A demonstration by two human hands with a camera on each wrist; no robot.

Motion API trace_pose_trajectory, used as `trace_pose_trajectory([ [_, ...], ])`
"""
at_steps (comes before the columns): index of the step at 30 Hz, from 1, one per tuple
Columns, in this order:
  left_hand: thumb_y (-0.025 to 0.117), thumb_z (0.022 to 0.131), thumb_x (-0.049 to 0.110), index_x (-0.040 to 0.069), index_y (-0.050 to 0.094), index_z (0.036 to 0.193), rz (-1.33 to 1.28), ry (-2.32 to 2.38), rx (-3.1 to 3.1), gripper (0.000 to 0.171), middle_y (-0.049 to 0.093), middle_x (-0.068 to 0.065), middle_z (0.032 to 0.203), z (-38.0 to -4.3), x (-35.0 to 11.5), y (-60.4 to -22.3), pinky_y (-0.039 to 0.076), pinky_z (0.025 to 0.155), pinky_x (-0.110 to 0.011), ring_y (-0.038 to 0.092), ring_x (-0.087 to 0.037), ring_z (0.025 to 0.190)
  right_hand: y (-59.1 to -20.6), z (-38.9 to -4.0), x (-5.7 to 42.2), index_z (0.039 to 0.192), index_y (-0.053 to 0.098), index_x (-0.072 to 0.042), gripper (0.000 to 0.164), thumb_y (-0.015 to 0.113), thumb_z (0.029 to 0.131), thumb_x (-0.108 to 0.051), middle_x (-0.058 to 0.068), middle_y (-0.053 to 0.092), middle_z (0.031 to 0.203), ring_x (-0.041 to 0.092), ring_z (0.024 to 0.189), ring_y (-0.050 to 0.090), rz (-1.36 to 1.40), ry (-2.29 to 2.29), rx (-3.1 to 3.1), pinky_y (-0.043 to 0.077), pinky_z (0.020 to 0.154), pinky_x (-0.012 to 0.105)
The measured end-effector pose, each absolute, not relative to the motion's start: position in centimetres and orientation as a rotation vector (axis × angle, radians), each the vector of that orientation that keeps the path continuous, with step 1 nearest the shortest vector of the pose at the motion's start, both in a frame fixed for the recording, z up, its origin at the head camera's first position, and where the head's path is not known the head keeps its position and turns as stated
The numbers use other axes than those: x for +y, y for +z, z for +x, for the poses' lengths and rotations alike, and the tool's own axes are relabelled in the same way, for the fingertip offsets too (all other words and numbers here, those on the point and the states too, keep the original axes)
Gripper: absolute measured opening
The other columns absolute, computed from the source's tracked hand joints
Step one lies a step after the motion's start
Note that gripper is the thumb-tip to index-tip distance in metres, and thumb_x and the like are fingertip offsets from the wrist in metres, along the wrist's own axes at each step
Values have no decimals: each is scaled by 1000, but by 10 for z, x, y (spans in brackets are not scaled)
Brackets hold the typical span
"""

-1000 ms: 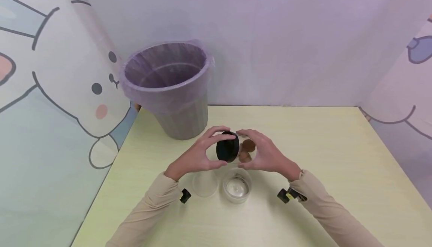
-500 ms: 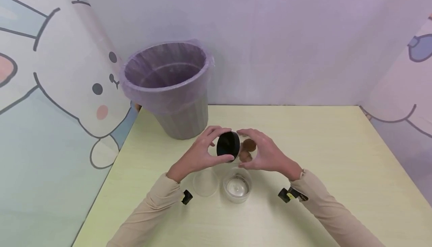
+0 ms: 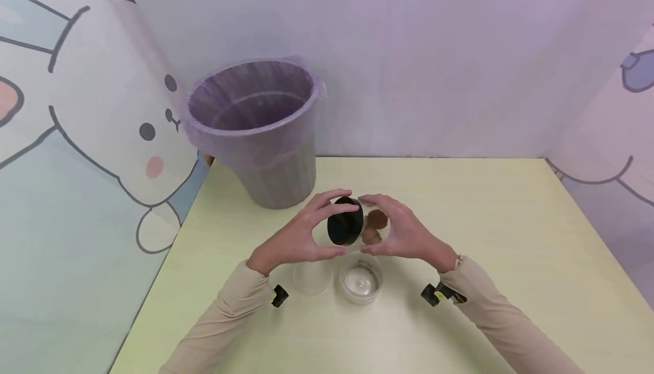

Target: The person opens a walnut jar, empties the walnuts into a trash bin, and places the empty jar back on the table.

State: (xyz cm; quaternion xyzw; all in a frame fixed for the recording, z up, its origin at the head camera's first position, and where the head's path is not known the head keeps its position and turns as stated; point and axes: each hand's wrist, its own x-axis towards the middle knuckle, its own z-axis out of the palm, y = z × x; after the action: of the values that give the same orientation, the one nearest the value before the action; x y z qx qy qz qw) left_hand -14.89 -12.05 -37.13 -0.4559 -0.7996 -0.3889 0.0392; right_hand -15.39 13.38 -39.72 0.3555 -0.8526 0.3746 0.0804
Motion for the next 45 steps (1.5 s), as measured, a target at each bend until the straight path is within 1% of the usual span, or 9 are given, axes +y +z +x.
trace_pose_trajectory([
  [8, 77, 74, 16, 22, 50, 136, -1450, -1149, -2434, 68, 31, -2, 148, -151, -119, -372, 35, 103, -38, 30, -20, 134, -398, -153, 134, 134, 48, -12, 88, 88, 59, -34, -1, 54, 128, 15, 108, 52, 1055, 1117, -2564, 44, 91, 44],
  [14, 77, 72, 11, 23, 51, 135, -1442, -1155, -2451, 69, 32, -2, 148, -151, -118, -374, 37, 102, -37, 31, -19, 134, -396, -152, 133, 133, 48, -12, 88, 89, 58, -33, -1, 55, 126, 14, 102, 53, 1058, 1128, -2551, 44, 89, 44],
  [20, 78, 77, 26, 25, 46, 139, -1349, -1173, -2503, 70, 34, -1, 146, -151, -119, -374, 40, 99, -38, 35, -17, 131, -396, -151, 133, 134, 48, -12, 89, 89, 58, -33, 0, 57, 118, 11, 92, 54, 1052, 1128, -2562, 45, 85, 41],
  [27, 76, 77, 41, 26, 45, 140, -1179, -1283, -2565, 72, 44, 5, 134, -150, -117, -376, 51, 78, -30, 47, -15, 117, -398, -151, 134, 133, 48, -9, 90, 90, 57, -31, 2, 59, 109, 8, 86, 55, 1063, 1123, -2537, 46, 80, 37],
  [32, 74, 77, 47, 27, 44, 139, -1073, -1263, -2612, 72, 47, 6, 129, -148, -115, -375, 52, 74, -33, 47, -15, 111, -398, -151, 134, 133, 48, -9, 89, 90, 57, -29, 1, 59, 107, 8, 84, 55, 1065, 1130, -2524, 46, 79, 37],
  [35, 73, 77, 51, 30, 42, 141, -1044, -1226, -2640, 74, 45, 8, 132, -147, -114, -372, 51, 78, -34, 46, -14, 113, -398, -151, 134, 133, 49, -10, 89, 90, 57, -30, 1, 59, 108, 8, 84, 55, 1063, 1129, -2520, 46, 79, 37],
  [38, 74, 76, 49, 28, 40, 142, -1113, -1207, -2617, 77, 39, 10, 140, -146, -115, -369, 46, 91, -35, 41, -12, 124, -397, -150, 135, 132, 49, -10, 90, 90, 56, -31, 6, 59, 114, 10, 88, 54, 1063, 1121, -2512, 46, 80, 38],
  [41, 78, 76, 37, 26, 41, 141, -1264, -1204, -2558, 75, 32, 7, 146, -147, -117, -366, 38, 101, -38, 33, -14, 132, -398, -150, 135, 133, 49, -10, 90, 90, 56, -32, 5, 56, 124, 14, 98, 54, 1060, 1114, -2511, 45, 86, 41],
  [45, 77, 74, 15, 24, 46, 137, -1433, -1177, -2492, 71, 28, 1, 150, -146, -116, -365, 35, 104, -38, 30, -19, 135, -398, -149, 135, 133, 48, -11, 90, 90, 56, -31, 3, 55, 128, 22, 106, 55, 1059, 1128, -2508, 44, 90, 44],
])
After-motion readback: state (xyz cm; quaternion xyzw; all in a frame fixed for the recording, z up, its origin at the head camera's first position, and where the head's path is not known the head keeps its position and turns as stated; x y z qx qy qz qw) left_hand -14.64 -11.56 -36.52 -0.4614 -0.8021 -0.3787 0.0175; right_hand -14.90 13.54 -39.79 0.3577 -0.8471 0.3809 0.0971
